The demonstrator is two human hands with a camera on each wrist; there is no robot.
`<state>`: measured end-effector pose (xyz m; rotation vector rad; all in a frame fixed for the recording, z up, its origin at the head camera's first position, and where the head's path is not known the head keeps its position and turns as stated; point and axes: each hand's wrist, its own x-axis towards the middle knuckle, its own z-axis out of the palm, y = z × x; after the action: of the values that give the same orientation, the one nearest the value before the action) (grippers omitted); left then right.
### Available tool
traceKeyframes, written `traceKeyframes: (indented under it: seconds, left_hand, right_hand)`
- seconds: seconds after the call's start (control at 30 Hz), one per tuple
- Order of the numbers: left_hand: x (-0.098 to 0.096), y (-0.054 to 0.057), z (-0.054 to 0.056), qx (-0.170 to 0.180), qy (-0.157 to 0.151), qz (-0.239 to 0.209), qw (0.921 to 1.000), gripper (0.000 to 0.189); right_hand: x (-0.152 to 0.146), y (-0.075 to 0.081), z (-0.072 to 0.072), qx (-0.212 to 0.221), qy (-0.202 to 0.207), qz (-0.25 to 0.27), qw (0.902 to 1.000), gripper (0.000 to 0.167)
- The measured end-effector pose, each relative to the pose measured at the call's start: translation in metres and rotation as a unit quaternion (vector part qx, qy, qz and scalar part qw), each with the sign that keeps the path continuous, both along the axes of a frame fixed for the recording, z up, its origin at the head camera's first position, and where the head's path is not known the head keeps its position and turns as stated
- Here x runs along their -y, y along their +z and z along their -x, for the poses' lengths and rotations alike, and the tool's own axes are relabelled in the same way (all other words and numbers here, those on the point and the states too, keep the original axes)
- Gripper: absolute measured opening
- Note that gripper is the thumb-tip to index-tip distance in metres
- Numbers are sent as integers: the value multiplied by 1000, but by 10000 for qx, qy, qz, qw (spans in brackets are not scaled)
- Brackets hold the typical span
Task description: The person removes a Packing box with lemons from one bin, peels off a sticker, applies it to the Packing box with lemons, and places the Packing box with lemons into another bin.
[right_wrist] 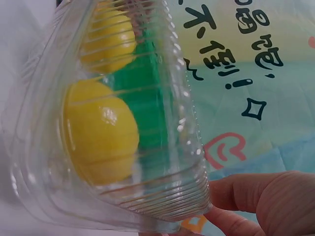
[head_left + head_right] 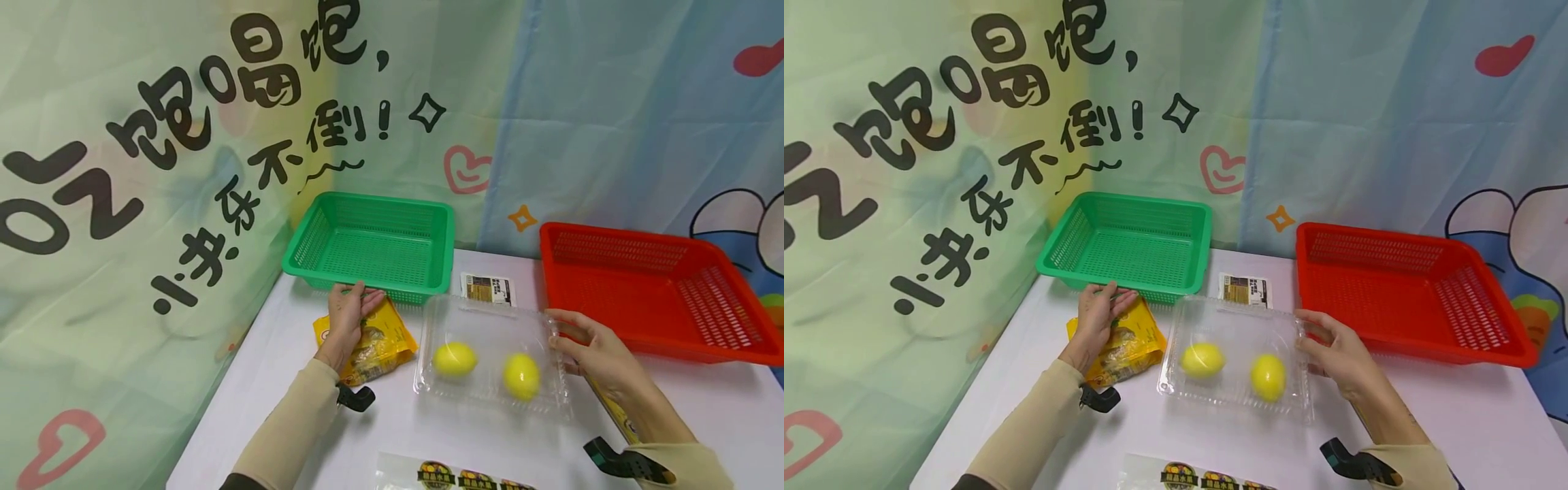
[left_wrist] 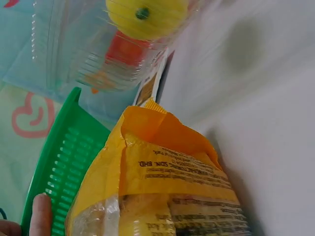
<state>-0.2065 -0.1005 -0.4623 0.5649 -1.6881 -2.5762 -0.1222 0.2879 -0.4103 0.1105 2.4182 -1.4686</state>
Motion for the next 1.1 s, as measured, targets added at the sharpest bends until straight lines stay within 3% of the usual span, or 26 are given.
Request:
traceKeyframes:
  seconds: [0.2,0.43,0.67,0.83,1.1]
  left_hand:
    - [-2,5,-11,11,-430,-46,9991,37]
    - [-9,15,-32,42,-1121,159,9936,34]
    - [-14,17,-56,-15,-2056,1059,9729,21]
    - [-15,13,-69,37,-2434,1531,9577,15]
    - [-13,5,-82,-43,-2757,1490,9496,16]
  right_hand:
    - [1,-5,-5,71,-32,139,9999,63]
    - [2,-12,-9,-1,-152,37,9999,62]
    - [2,-18,-11,105,-155,32,9998,61]
    - [2,-18,-12,201,-149,7,9997,63]
    - [0,-23,-13,454,-186,23,9988,64]
